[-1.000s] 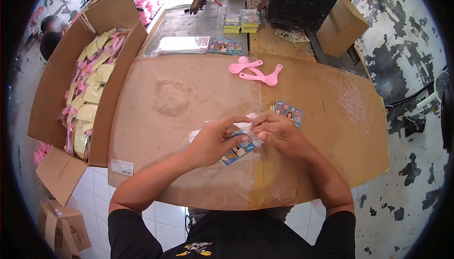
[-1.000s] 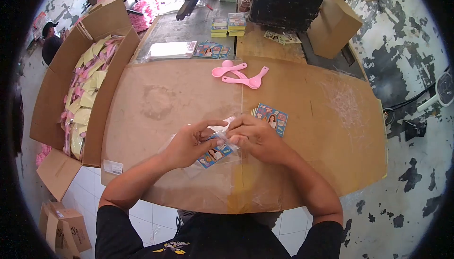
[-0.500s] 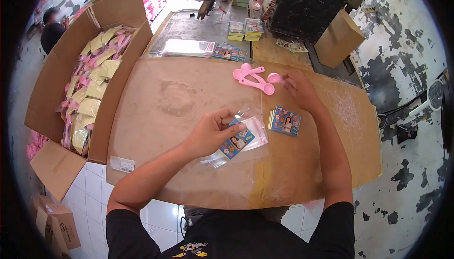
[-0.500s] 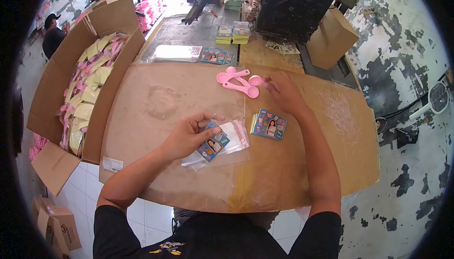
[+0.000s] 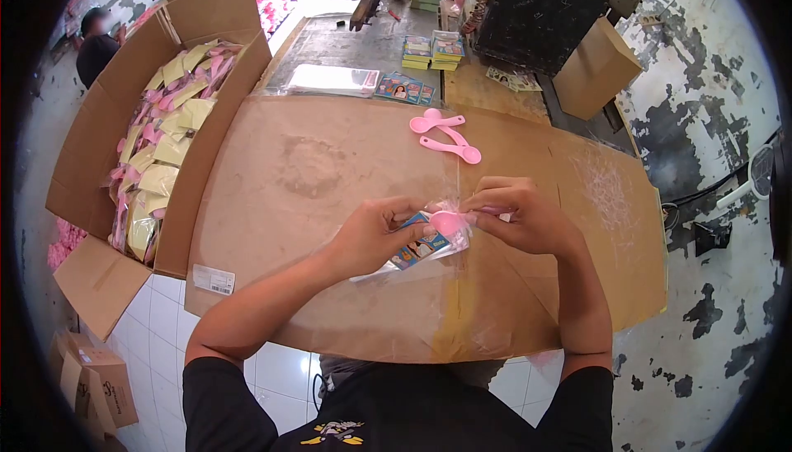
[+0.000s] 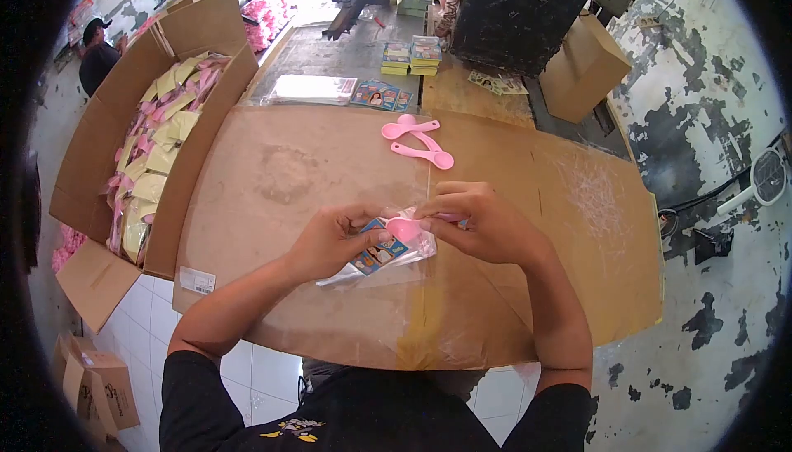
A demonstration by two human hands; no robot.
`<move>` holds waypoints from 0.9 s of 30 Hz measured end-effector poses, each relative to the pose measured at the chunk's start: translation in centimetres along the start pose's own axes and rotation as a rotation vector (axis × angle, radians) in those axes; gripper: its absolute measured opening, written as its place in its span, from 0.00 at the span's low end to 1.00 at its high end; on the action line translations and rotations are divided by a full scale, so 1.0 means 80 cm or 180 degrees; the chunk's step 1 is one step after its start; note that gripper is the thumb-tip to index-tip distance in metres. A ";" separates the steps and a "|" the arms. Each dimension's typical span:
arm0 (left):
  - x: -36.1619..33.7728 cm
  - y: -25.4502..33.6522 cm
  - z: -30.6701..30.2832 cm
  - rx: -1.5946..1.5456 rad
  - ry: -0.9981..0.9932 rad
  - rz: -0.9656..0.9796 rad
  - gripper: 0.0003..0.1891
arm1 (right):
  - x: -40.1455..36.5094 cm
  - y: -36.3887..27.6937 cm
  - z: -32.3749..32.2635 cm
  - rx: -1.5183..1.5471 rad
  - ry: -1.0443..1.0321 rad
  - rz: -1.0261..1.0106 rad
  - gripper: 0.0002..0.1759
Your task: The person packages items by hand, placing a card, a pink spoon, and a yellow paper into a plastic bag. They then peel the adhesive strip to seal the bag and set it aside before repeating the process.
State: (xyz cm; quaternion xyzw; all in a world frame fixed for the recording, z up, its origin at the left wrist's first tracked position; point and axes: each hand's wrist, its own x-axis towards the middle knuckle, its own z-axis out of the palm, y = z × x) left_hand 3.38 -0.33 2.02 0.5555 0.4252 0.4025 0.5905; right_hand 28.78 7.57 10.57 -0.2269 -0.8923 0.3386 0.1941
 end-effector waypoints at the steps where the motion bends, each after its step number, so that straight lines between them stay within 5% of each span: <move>1: 0.000 0.001 0.001 0.0048 0.0002 -0.0032 0.17 | 0.002 -0.002 0.002 -0.0126 0.0042 0.0019 0.08; 13: -0.005 0.013 0.002 0.0059 -0.0307 -0.0218 0.17 | 0.009 -0.016 -0.005 -0.0323 -0.0017 0.0000 0.05; 18: -0.007 0.020 0.003 0.0148 -0.0398 -0.0202 0.19 | 0.013 -0.003 0.017 -0.0118 -0.0017 -0.0208 0.15; 21: -0.008 -0.002 0.013 -0.0167 -0.0409 0.0660 0.17 | 0.018 -0.024 0.060 0.0643 0.0169 -0.0412 0.24; 24: -0.006 0.000 0.008 -0.0293 -0.0793 0.0604 0.18 | 0.015 -0.031 0.070 0.1872 -0.0431 -0.0116 0.27; 27: -0.009 0.020 -0.007 -0.0418 -0.1140 -0.0160 0.17 | 0.016 -0.002 0.040 0.2671 -0.0491 -0.0341 0.25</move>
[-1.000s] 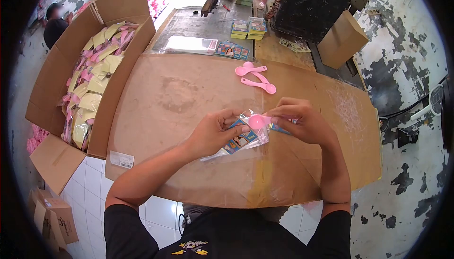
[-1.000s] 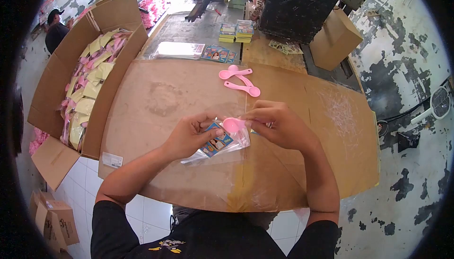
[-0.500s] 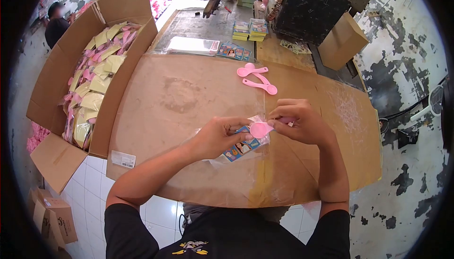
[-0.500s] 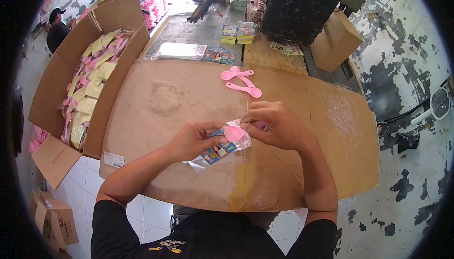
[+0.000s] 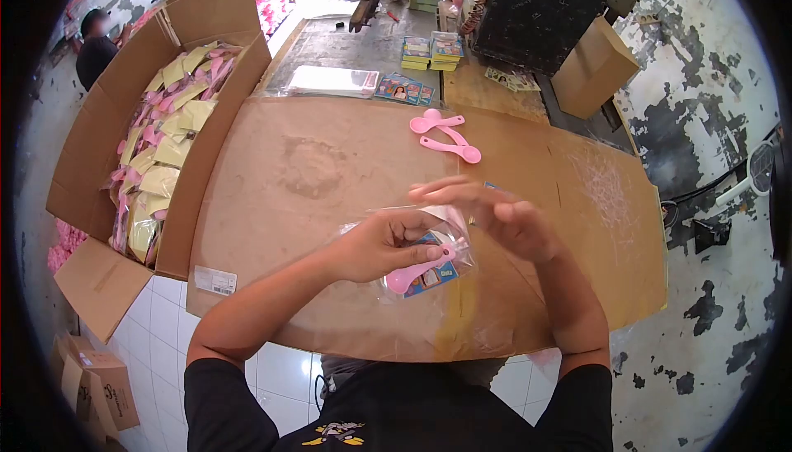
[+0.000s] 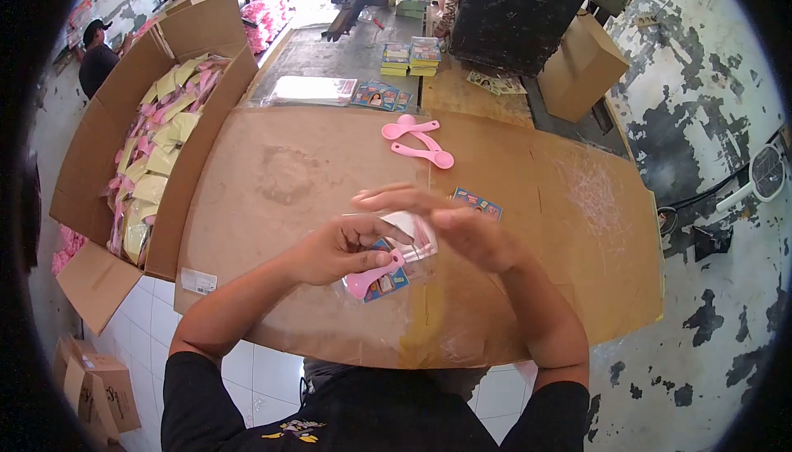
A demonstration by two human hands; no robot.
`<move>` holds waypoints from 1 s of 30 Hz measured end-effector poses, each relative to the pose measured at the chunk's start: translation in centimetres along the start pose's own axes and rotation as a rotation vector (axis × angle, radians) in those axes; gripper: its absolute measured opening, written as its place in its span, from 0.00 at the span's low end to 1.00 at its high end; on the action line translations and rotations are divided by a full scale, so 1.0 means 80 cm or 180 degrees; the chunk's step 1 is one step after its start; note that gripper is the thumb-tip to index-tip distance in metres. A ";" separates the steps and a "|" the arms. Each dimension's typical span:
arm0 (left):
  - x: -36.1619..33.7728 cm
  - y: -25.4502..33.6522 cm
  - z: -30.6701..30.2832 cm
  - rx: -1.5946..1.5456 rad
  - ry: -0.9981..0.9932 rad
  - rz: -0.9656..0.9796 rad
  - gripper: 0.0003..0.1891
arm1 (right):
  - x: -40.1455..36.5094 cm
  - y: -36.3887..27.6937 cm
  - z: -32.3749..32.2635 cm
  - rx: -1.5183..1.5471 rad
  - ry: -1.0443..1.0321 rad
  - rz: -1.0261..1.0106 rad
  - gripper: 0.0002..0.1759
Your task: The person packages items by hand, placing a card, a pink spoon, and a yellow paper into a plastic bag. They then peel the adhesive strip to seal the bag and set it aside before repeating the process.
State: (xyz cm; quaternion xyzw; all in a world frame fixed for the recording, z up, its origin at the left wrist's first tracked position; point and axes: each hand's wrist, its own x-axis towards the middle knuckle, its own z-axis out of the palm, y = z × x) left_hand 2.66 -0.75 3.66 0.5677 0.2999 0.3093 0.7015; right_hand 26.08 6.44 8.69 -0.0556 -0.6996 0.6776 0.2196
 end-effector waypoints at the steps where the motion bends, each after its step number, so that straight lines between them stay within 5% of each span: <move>1: -0.001 0.002 0.002 -0.0139 -0.0041 0.0095 0.18 | -0.005 -0.004 -0.009 -0.0043 0.0000 -0.0051 0.25; 6: 0.003 -0.010 0.000 -0.0201 -0.0369 0.0667 0.21 | -0.003 -0.025 -0.002 -0.1646 -0.0322 -0.0098 0.14; 9: 0.001 -0.010 0.005 -0.0185 -0.0089 0.0587 0.26 | 0.000 -0.034 0.007 -0.1040 0.0059 -0.0534 0.05; 12: 0.004 -0.007 0.014 0.0918 0.1120 0.1442 0.29 | 0.007 -0.065 0.008 -0.2288 0.0286 -0.0623 0.05; 15: -0.001 0.001 0.015 0.1301 0.1086 0.1678 0.31 | 0.006 -0.072 0.020 -0.2439 0.1019 -0.0328 0.06; 27: -0.005 0.002 0.027 0.0974 0.1556 0.1552 0.15 | 0.001 -0.039 0.039 -0.1846 0.1926 -0.0156 0.10; 30: -0.007 0.014 0.034 0.0218 0.1635 0.1198 0.14 | 0.008 -0.030 0.041 -0.3103 0.1953 -0.1206 0.13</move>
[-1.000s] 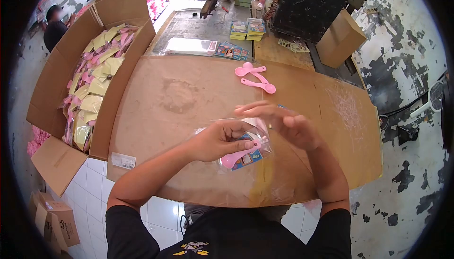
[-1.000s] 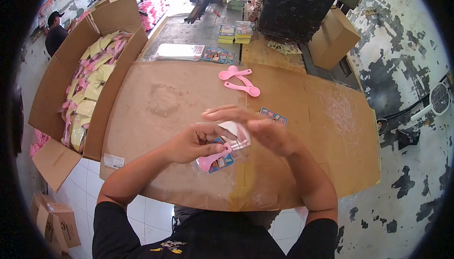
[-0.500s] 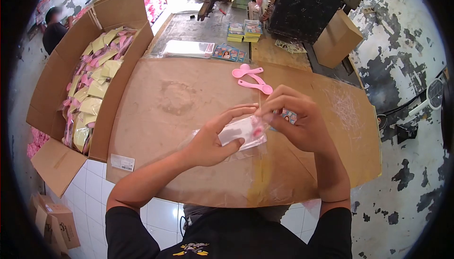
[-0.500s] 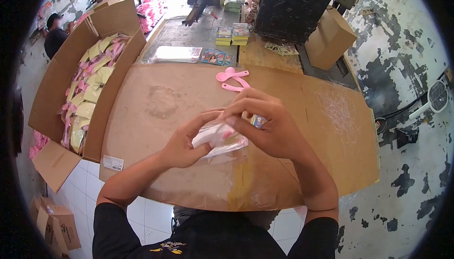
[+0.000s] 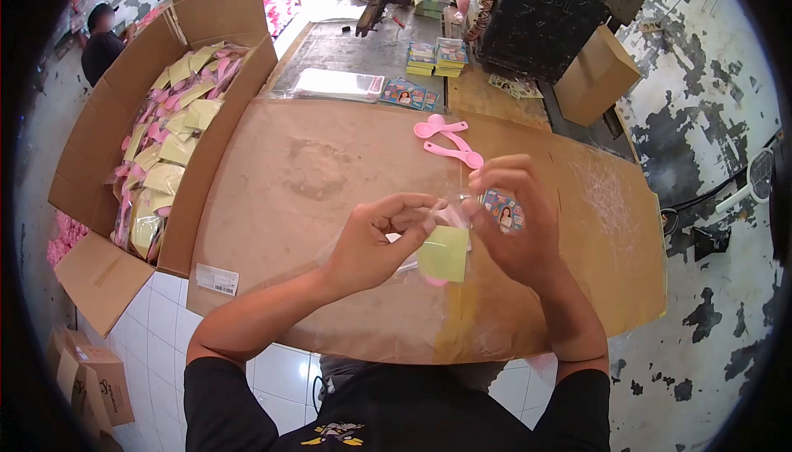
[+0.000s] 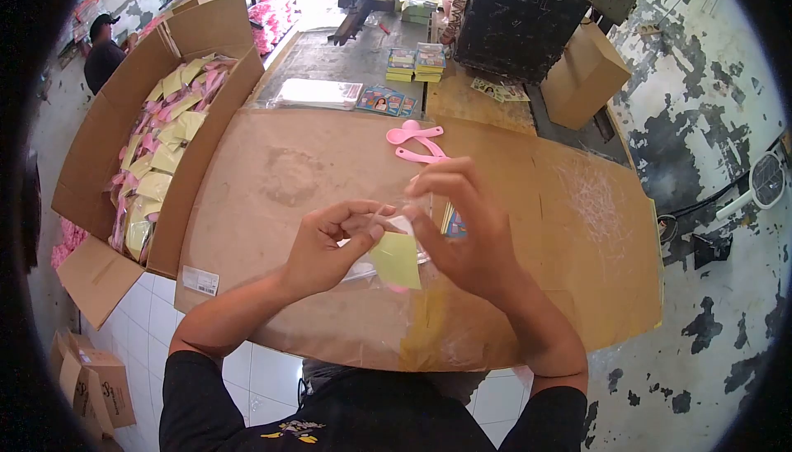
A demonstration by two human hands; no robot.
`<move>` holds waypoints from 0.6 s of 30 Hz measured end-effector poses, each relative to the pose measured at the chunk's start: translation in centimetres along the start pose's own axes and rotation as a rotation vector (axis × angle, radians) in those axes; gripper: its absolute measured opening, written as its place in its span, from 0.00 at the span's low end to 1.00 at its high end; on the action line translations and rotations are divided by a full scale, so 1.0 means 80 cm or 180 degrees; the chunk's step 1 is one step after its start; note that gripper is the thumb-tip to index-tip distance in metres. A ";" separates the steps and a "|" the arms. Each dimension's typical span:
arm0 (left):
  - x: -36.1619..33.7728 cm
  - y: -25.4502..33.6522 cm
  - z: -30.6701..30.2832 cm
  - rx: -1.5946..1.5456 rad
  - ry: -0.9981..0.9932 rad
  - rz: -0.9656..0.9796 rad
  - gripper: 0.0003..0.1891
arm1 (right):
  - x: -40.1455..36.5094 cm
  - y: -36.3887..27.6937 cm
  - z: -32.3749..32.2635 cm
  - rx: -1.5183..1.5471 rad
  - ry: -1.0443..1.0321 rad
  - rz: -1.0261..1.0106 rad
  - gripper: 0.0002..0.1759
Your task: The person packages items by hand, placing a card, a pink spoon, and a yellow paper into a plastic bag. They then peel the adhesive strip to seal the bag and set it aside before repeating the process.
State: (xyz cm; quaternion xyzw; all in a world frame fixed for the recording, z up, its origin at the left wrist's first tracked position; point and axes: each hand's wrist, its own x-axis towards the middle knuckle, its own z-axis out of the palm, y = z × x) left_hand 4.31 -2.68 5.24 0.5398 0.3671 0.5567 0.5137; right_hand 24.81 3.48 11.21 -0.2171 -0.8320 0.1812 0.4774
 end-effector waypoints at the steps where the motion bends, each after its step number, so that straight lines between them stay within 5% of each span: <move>1: -0.001 0.000 -0.003 0.0165 -0.0058 -0.0072 0.14 | 0.001 -0.003 -0.001 -0.0400 -0.0150 -0.0267 0.14; 3: -0.003 -0.003 -0.007 0.0462 -0.0128 -0.0073 0.15 | 0.002 -0.010 -0.003 -0.1202 -0.0451 -0.0798 0.15; 12: -0.005 -0.016 0.000 0.1747 -0.0191 0.0970 0.16 | -0.007 -0.006 0.015 -0.2246 -0.0840 -0.1365 0.11; 15: -0.009 -0.010 0.004 0.2080 -0.0350 0.0822 0.16 | 0.000 -0.003 0.014 -0.2099 -0.1094 -0.1077 0.11; 18: -0.003 0.000 -0.004 0.1889 -0.0609 0.0564 0.17 | 0.001 0.013 -0.001 -0.1967 -0.0516 -0.0542 0.07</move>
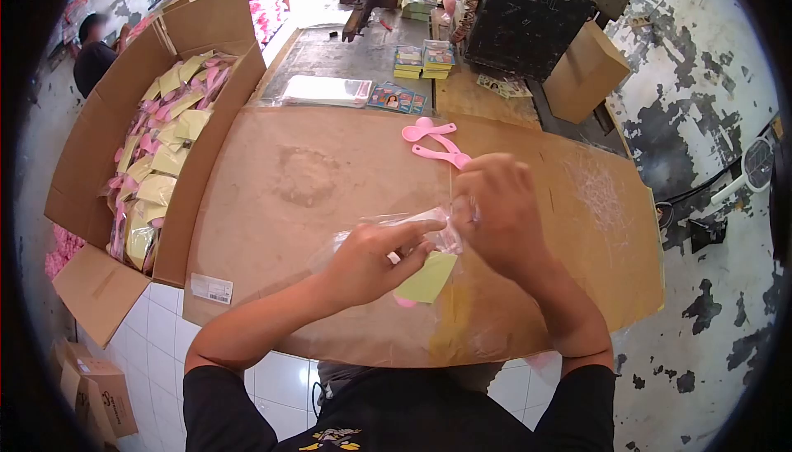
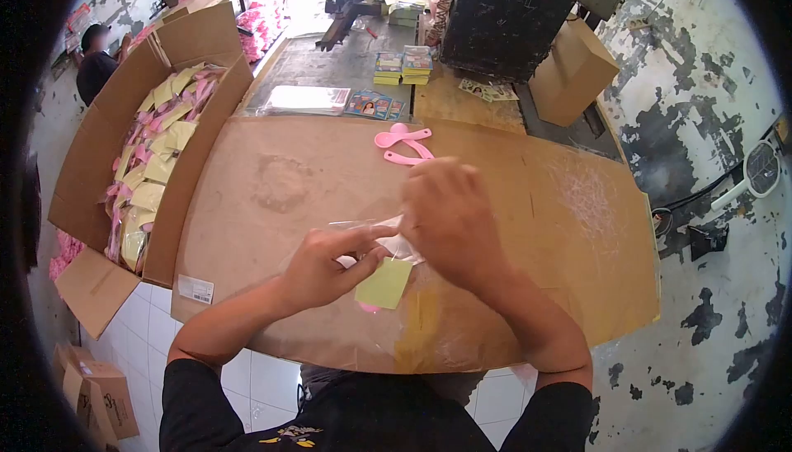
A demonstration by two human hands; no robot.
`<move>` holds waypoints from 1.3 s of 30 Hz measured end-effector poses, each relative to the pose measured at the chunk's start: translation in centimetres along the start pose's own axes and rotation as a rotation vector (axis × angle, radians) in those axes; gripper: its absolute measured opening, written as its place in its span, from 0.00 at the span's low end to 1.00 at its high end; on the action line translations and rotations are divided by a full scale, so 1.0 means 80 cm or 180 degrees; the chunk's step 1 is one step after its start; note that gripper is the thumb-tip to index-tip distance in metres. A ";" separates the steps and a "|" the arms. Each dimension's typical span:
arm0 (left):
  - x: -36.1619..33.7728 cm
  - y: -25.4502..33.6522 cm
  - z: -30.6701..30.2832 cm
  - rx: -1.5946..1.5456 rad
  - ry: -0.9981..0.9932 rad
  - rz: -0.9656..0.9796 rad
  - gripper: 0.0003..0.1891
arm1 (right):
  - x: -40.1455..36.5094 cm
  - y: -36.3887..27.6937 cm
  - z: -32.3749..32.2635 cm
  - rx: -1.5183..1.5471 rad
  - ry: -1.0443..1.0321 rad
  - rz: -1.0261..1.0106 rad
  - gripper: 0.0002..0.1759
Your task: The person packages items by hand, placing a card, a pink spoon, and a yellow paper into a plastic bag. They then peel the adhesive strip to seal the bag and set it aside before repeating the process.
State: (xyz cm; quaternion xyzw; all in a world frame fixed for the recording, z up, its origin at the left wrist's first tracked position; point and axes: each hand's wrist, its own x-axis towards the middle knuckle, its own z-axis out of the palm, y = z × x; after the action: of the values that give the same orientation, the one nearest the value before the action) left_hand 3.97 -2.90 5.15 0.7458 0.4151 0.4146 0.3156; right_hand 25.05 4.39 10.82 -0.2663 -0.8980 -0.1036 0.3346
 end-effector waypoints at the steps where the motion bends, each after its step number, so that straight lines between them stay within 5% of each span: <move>1: 0.001 -0.002 -0.001 -0.0315 -0.0021 -0.0275 0.17 | -0.003 0.009 -0.010 0.0872 -0.0317 0.0391 0.06; 5: 0.004 -0.016 0.004 -0.1475 -0.0046 -0.0946 0.17 | -0.052 0.070 -0.096 0.4300 -0.1531 0.1922 0.06; 7: 0.007 -0.020 0.006 -0.1805 0.0003 -0.0989 0.16 | -0.120 0.139 -0.113 0.5404 -0.0929 0.1820 0.04; 12: 0.007 -0.024 0.010 -0.1950 0.0036 -0.0958 0.16 | -0.224 0.273 -0.127 0.0361 -0.0391 0.3228 0.12; 15: 0.008 -0.037 0.008 -0.1204 -0.0088 -0.1126 0.16 | -0.253 0.262 -0.123 -0.2234 -0.0417 0.2136 0.25; 18: 0.011 -0.035 0.013 -0.1543 0.0063 -0.0999 0.16 | -0.241 0.244 -0.120 -0.1093 -0.0335 0.2379 0.32; 23: 0.011 -0.038 0.022 -0.1719 0.0189 -0.0980 0.15 | -0.136 0.128 -0.071 -0.0066 -0.0151 0.1660 0.25; 27: 0.009 -0.036 0.024 -0.1848 0.0110 -0.1048 0.15 | -0.086 0.050 -0.029 0.2528 -0.1424 0.1756 0.23; 33: 0.006 -0.032 0.022 -0.2028 0.0159 -0.1012 0.15 | -0.076 0.020 0.034 0.4421 -0.1301 0.2051 0.17; 39: 0.006 -0.036 0.021 -0.2119 0.0090 -0.1089 0.15 | -0.081 0.031 0.032 0.4514 -0.1184 0.2291 0.15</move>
State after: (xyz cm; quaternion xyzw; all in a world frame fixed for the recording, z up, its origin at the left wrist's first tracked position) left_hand 4.59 -1.37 2.18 0.5164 0.3805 0.4783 0.5998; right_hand 29.15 4.73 4.64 -0.2762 -0.6504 0.6491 0.2818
